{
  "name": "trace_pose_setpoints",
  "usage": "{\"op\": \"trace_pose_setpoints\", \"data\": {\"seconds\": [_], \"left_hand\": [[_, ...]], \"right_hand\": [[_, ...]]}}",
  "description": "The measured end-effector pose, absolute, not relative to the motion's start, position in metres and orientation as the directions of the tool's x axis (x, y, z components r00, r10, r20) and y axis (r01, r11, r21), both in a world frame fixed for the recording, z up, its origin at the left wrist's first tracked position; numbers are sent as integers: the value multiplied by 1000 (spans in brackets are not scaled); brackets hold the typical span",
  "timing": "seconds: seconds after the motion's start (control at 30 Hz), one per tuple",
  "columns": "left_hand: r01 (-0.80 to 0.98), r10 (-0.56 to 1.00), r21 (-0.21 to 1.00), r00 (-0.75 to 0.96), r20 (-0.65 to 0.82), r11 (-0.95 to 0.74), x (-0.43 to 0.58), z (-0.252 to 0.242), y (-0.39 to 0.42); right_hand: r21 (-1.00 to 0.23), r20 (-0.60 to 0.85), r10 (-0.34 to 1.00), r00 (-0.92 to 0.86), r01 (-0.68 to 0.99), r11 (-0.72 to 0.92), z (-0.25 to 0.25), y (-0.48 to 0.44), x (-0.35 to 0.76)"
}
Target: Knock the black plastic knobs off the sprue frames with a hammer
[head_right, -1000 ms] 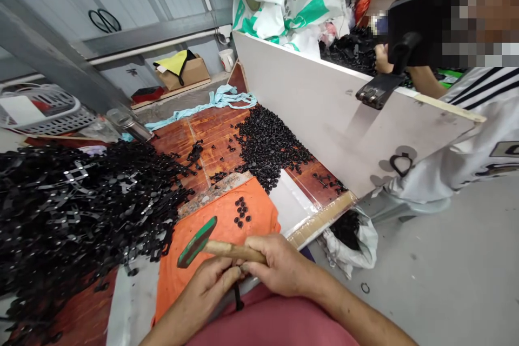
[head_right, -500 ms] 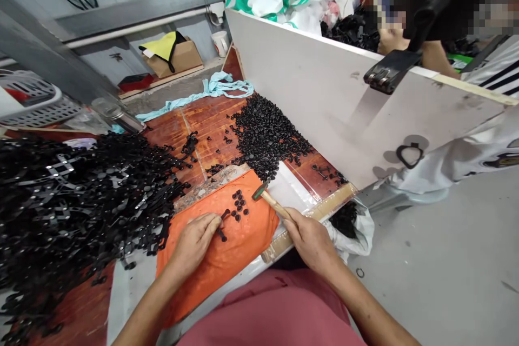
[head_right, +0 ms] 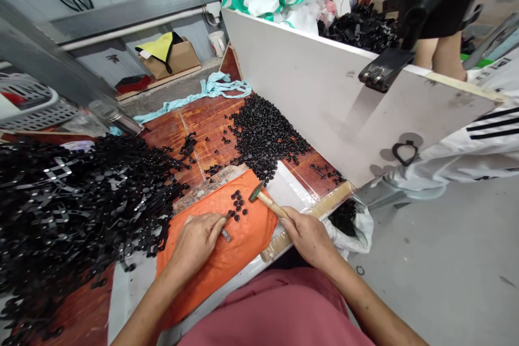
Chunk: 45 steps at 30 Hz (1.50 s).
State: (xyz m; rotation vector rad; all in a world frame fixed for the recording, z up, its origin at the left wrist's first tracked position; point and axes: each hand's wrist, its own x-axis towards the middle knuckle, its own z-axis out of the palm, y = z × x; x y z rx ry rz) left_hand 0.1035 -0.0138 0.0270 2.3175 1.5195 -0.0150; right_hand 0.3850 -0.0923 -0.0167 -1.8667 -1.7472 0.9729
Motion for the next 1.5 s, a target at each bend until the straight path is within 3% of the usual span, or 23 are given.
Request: {"op": "trace_pose_setpoints", "data": {"seconds": [0.17,0.37,0.57,0.7,0.97,1.27,1.37,1.5], "left_hand": [[880,878,346,417,-235,-326,102,25,-11],[901,890,233,411,-198,-365,103,23,-18],[825,911,495,388,-142,-274,93,24,-18],[790,901,570,392,-186,-226,95,21,-26],[790,910,571,380,-169,-224,100,10,-30],[859,889,394,422,-180,-328,106,17,-30],[852,889,421,417,-187,-311,108,19,-30],[795,889,568,399,-225,-213,105,15,-27]], "right_hand": [[-742,-209,977,-46,658,-128,-12,-91,385],[-739,-200,980,-22,660,-136,-14,-93,384],[-719,-181,983,-18,685,-119,-16,-94,384],[-722,-163,987,-12,683,-111,-18,-96,383],[-714,-160,987,-3,691,-114,-17,-97,383],[-703,-157,987,10,701,-119,-18,-99,381],[-710,-160,987,6,694,-119,-17,-99,381],[-716,-146,989,10,689,-113,-17,-99,381]]}}
